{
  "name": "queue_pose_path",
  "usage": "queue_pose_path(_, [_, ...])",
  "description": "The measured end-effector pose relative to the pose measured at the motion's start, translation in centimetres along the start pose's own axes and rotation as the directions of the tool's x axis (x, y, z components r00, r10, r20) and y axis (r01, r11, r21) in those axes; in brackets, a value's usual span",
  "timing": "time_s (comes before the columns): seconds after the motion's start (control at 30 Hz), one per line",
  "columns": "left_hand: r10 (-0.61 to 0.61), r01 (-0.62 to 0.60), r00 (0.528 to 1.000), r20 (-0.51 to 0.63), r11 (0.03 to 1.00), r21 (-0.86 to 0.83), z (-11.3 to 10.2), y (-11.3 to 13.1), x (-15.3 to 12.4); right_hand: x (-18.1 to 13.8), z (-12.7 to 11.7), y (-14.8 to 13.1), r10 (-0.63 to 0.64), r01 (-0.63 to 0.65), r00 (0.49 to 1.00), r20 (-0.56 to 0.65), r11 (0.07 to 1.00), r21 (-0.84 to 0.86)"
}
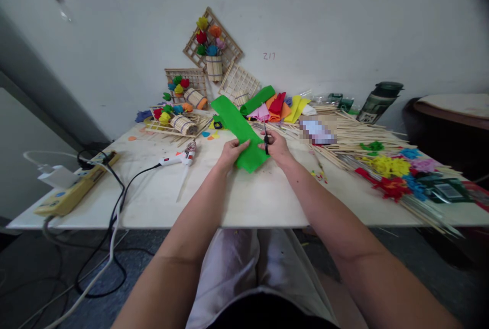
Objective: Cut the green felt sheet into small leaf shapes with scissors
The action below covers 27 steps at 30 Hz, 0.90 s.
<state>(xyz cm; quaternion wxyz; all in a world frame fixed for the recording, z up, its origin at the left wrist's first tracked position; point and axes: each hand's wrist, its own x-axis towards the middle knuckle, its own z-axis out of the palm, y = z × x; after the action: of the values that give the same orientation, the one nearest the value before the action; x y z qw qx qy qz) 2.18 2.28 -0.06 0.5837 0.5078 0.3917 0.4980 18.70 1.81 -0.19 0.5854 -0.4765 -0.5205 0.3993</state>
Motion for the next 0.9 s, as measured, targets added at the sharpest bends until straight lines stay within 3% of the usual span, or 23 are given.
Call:
queue_pose_path(0.13, [-0.12, 0.106, 0.987, -0.104, 0.986, -0.131, -0.9, 0.2, 0.6, 0.2, -0.1, 0.1, -0.027, 0.025, 0.996, -0.089, 0.999, -0.025])
queue_pose_path(0.3, [-0.188, 0.177, 0.981, -0.04, 0.965, -0.193, -1.6, 0.6, 0.8, 0.3, -0.3, 0.0, -0.026, 0.032, 0.988, -0.154, 0.999, 0.037])
queue_pose_path(0.5, [-0.176, 0.196, 0.976, 0.129, 0.967, -0.161, -1.0, 0.6, 0.2, 0.4, -0.3, 0.1, -0.009, 0.014, 0.982, -0.188, 1.0, 0.026])
queue_pose_path(0.6, [-0.182, 0.199, 0.977, 0.112, 0.966, -0.167, -1.3, 0.6, 0.4, 0.4, -0.5, 0.2, -0.014, 0.017, 0.99, -0.141, 1.0, 0.021])
queue_pose_path(0.8, [-0.211, 0.213, 0.961, 0.181, 0.977, 0.008, -2.1, 0.8, 0.1, 0.2, -0.7, 0.4, -0.025, 0.029, 0.993, 0.112, 0.999, -0.033])
queue_pose_path(0.9, [-0.174, 0.177, 0.953, 0.248, 0.984, 0.01, -1.8, 0.9, -0.3, 0.3, -0.7, 0.5, -0.061, 0.068, 0.991, 0.122, 0.996, -0.056])
